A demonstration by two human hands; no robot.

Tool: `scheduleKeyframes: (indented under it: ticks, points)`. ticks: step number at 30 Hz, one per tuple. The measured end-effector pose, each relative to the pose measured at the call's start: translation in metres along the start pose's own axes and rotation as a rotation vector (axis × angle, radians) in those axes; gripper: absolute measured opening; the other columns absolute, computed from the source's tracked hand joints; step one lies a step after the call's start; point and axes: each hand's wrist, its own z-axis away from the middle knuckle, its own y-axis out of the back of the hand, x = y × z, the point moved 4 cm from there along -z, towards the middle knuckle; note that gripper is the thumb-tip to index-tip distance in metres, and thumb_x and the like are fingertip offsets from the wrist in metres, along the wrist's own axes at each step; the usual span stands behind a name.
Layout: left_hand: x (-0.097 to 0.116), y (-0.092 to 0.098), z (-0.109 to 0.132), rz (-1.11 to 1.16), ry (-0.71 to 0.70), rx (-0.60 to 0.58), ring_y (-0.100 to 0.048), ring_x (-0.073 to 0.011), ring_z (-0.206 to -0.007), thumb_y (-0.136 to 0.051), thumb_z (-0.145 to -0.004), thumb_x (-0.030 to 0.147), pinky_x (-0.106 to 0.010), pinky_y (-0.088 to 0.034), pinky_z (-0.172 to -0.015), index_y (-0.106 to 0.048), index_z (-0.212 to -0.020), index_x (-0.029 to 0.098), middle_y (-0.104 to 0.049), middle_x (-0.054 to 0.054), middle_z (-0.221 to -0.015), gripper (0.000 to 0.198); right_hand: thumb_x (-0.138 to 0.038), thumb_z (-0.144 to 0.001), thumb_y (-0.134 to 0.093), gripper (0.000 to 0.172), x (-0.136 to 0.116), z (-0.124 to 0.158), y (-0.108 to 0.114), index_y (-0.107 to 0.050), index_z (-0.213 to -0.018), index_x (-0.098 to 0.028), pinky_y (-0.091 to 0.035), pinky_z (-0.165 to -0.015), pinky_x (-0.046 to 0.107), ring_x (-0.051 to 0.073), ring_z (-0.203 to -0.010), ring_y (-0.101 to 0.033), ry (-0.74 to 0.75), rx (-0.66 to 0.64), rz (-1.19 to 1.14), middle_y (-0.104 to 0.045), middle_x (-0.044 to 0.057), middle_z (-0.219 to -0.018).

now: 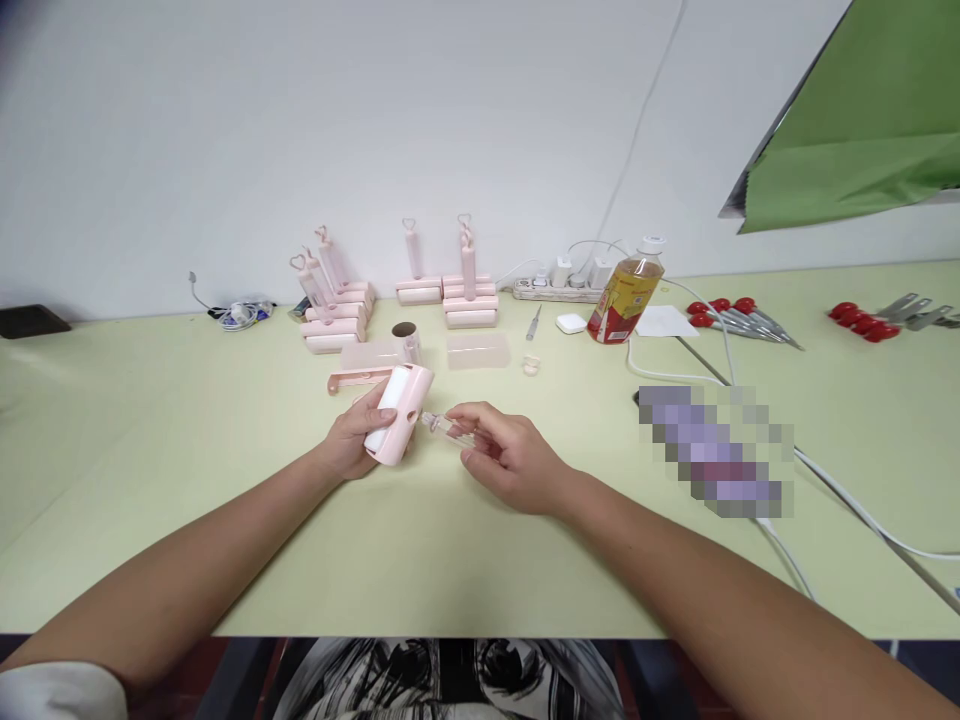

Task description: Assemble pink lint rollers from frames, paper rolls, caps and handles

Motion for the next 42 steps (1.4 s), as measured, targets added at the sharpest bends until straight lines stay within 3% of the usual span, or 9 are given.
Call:
scheduleKeyframes:
  ticks: [4, 8, 10, 21, 28, 32, 42]
  points:
    - [0.000, 0.000, 0.000, -0.008, -0.002, -0.010, -0.059, -0.0146, -0.067, -0.075, -0.062, 0.024, -0.026, -0.042, -0.063, -0.051, -0.125, 0.018, -0.064, -0.002, -0.081, 0.068, -0.021, -0.087, -0.053, 0.032, 0.001, -0.001, 0.001, -0.052, -0.118, -0.022, -0.040, -0.053, 0.026, 0.013, -0.056, -0.048, 0.005, -0.007, 0.013, -0.061, 0.000, -0.074]
    - [-0.001, 0.000, 0.001, -0.009, 0.000, -0.022, -0.059, -0.0146, -0.067, -0.076, -0.062, 0.024, -0.025, -0.041, -0.062, -0.053, -0.122, 0.018, -0.063, -0.002, -0.080, 0.065, -0.022, -0.087, -0.055, 0.031, 0.001, -0.002, 0.000, -0.052, -0.118, -0.022, -0.047, -0.061, 0.027, 0.013, -0.068, -0.056, 0.026, 0.006, -0.016, -0.067, 0.007, -0.101]
    - [-0.002, 0.000, 0.001, -0.012, 0.004, -0.028, -0.059, -0.0143, -0.065, -0.076, -0.062, 0.024, -0.025, -0.041, -0.061, -0.052, -0.122, 0.018, -0.063, -0.002, -0.080, 0.065, -0.022, -0.087, -0.056, 0.030, 0.000, -0.004, 0.001, -0.053, -0.117, -0.022, -0.048, -0.065, 0.027, 0.013, -0.071, -0.058, 0.048, 0.021, 0.006, -0.067, 0.007, -0.104]
    - [-0.002, 0.001, 0.000, -0.047, -0.016, -0.021, -0.057, -0.0137, -0.065, -0.076, -0.063, 0.027, -0.025, -0.041, -0.062, -0.053, -0.122, 0.019, -0.063, -0.001, -0.081, 0.065, -0.021, -0.086, -0.055, 0.031, 0.001, -0.005, -0.001, -0.062, -0.117, -0.022, -0.044, -0.059, 0.027, 0.012, -0.060, -0.050, 0.081, 0.018, 0.143, -0.068, 0.007, -0.098]
    - [-0.002, 0.002, 0.000, -0.098, -0.043, 0.002, -0.052, -0.0130, -0.069, -0.078, -0.061, 0.028, -0.022, -0.037, -0.059, -0.053, -0.124, 0.020, -0.059, -0.001, -0.085, 0.068, -0.028, -0.086, -0.057, 0.036, 0.006, -0.004, -0.001, -0.065, -0.120, -0.017, -0.041, -0.054, 0.025, 0.011, -0.053, -0.046, 0.004, 0.029, 0.135, -0.071, 0.006, -0.087]
    - [-0.003, 0.002, 0.000, -0.195, -0.085, -0.012, -0.050, -0.0139, -0.072, -0.079, -0.062, 0.031, -0.023, -0.037, -0.063, -0.051, -0.123, 0.022, -0.057, -0.001, -0.089, 0.068, -0.031, -0.086, -0.056, 0.038, 0.011, -0.004, -0.002, -0.068, -0.118, -0.014, -0.039, -0.051, 0.025, 0.011, -0.050, -0.044, -0.099, 0.012, 0.106, -0.069, 0.004, -0.072]
    - [0.001, -0.001, 0.006, -0.529, -0.156, -0.041, -0.050, -0.0202, -0.087, -0.073, -0.069, 0.038, -0.030, -0.040, -0.076, -0.042, -0.131, 0.024, -0.056, -0.005, -0.106, 0.070, -0.026, -0.083, -0.056, 0.029, 0.000, -0.001, -0.003, -0.073, -0.104, -0.018, -0.037, -0.049, 0.024, 0.011, -0.049, -0.046, -0.204, 0.048, 0.062, -0.062, -0.002, -0.061]
